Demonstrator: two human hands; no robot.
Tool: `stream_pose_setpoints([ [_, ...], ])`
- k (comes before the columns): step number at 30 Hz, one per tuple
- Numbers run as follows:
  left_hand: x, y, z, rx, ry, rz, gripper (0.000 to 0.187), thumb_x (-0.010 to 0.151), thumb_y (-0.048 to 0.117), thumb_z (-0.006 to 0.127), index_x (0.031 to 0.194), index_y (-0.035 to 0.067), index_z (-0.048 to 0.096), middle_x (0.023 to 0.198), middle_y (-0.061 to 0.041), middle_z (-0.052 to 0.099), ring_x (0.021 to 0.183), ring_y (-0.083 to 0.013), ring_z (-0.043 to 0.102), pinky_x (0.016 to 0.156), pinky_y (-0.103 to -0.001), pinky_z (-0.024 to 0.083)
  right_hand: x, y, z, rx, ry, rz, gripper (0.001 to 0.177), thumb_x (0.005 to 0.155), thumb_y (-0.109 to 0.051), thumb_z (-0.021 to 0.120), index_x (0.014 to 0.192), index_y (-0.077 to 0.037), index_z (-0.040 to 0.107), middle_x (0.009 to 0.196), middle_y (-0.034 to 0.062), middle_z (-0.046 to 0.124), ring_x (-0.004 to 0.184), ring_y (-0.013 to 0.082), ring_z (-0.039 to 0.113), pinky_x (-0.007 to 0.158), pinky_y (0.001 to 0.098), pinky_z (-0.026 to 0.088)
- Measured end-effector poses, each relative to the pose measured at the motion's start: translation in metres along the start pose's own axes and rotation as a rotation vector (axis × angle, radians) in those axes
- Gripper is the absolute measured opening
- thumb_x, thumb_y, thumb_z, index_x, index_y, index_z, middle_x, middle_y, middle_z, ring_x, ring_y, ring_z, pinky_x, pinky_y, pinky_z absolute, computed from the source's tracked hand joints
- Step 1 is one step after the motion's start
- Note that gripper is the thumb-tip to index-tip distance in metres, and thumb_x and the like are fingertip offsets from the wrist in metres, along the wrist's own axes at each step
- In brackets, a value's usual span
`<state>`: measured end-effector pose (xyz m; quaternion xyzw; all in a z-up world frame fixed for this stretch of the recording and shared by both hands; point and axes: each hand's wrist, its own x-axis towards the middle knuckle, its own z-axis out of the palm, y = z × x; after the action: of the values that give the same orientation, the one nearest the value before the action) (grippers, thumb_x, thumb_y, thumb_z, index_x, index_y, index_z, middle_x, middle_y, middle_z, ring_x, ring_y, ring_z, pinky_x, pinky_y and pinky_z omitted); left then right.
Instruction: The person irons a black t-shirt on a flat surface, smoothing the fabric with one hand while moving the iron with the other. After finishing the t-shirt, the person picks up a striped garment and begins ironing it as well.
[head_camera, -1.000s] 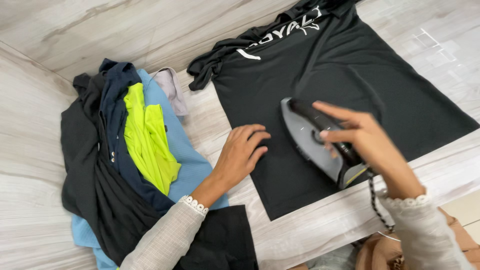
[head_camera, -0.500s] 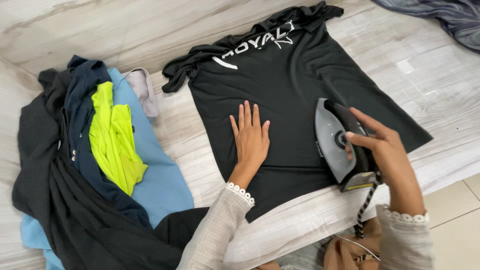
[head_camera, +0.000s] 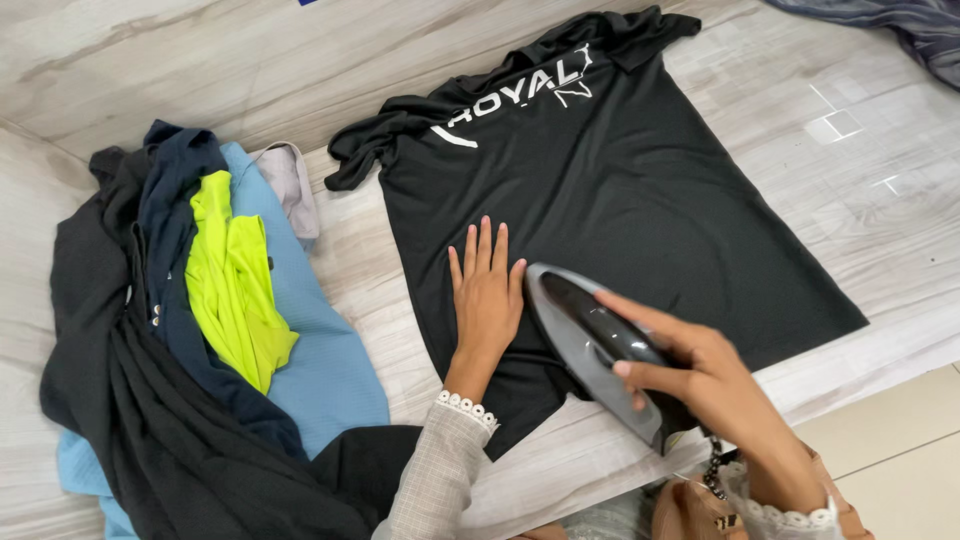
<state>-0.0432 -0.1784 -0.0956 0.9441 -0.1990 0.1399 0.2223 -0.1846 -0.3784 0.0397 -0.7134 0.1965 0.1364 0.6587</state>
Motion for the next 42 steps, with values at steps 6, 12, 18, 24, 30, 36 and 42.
stream_pose_setpoints([
  [6,-0.003,-0.020,-0.013,-0.006,-0.054,0.008,0.054,0.106,0.034,0.047,0.152,0.006,0.046,0.163,-0.015,0.036,0.152,-0.0330,0.029,0.124,-0.055,0.016,0.007,0.007,-0.005,0.018,0.009,0.063,0.067,0.078,-0.001,0.072,0.141,-0.022,0.066,0.069,0.0105,0.067,0.055,0.0174,0.058,0.059,0.0293,0.047],
  [12,-0.001,-0.017,-0.015,0.010,-0.061,0.005,0.053,0.105,0.032,0.047,0.151,0.005,0.047,0.162,-0.016,0.037,0.152,-0.0318,0.029,0.123,-0.055,0.016,-0.001,0.035,-0.109,0.027,0.478,0.016,0.070,0.082,0.007,0.066,0.149,-0.012,0.064,0.073,0.0133,0.065,0.060,0.0216,0.060,0.059,0.0314,0.046],
  [18,-0.012,0.016,-0.028,-0.083,0.022,-0.053,0.048,0.108,0.023,0.042,0.150,0.000,0.046,0.161,-0.015,0.041,0.153,-0.0292,0.034,0.125,-0.055,0.015,0.002,0.058,-0.138,-0.063,0.599,-0.168,0.070,0.091,0.005,0.066,0.160,-0.003,0.053,0.077,0.0168,0.067,0.059,0.0235,0.065,0.052,0.0354,0.050],
  [24,-0.078,0.052,-0.056,-0.254,-0.021,-0.036,0.053,0.109,0.022,0.040,0.154,-0.004,0.038,0.164,-0.020,0.036,0.154,-0.0338,0.029,0.125,-0.053,0.018,-0.005,0.030,-0.079,-0.113,-0.003,-0.048,0.075,0.082,0.003,0.073,0.152,-0.017,0.057,0.063,0.0170,0.069,0.048,0.0215,0.063,0.051,0.0358,0.051],
  [30,-0.100,0.024,-0.088,-0.443,-0.055,-0.138,0.052,0.110,0.022,0.036,0.156,-0.002,0.037,0.166,-0.018,0.035,0.156,-0.0318,0.029,0.128,-0.049,0.019,0.007,-0.002,-0.023,-0.350,-0.745,0.123,0.072,0.073,-0.006,0.077,0.142,-0.023,0.065,0.056,0.0108,0.068,0.045,0.0139,0.056,0.054,0.0273,0.049],
  [36,-0.101,0.028,-0.081,-0.090,-0.163,0.004,0.052,0.105,0.026,0.046,0.152,0.004,0.046,0.163,-0.015,0.036,0.153,-0.0313,0.030,0.125,-0.052,0.017,0.017,0.024,-0.077,-0.240,-0.483,0.271,0.068,0.071,-0.002,0.079,0.137,-0.017,0.068,0.068,0.0127,0.079,0.045,0.0205,0.056,0.051,0.0336,0.048],
  [42,-0.100,0.028,-0.078,-0.057,-0.176,0.039,0.052,0.105,0.027,0.048,0.151,0.004,0.046,0.163,-0.017,0.035,0.153,-0.0334,0.028,0.123,-0.055,0.016,-0.001,0.067,-0.165,-0.224,0.378,0.198,0.068,0.094,0.000,0.066,0.160,-0.013,0.056,0.072,0.0246,0.066,0.057,0.0300,0.065,0.057,0.0461,0.053],
])
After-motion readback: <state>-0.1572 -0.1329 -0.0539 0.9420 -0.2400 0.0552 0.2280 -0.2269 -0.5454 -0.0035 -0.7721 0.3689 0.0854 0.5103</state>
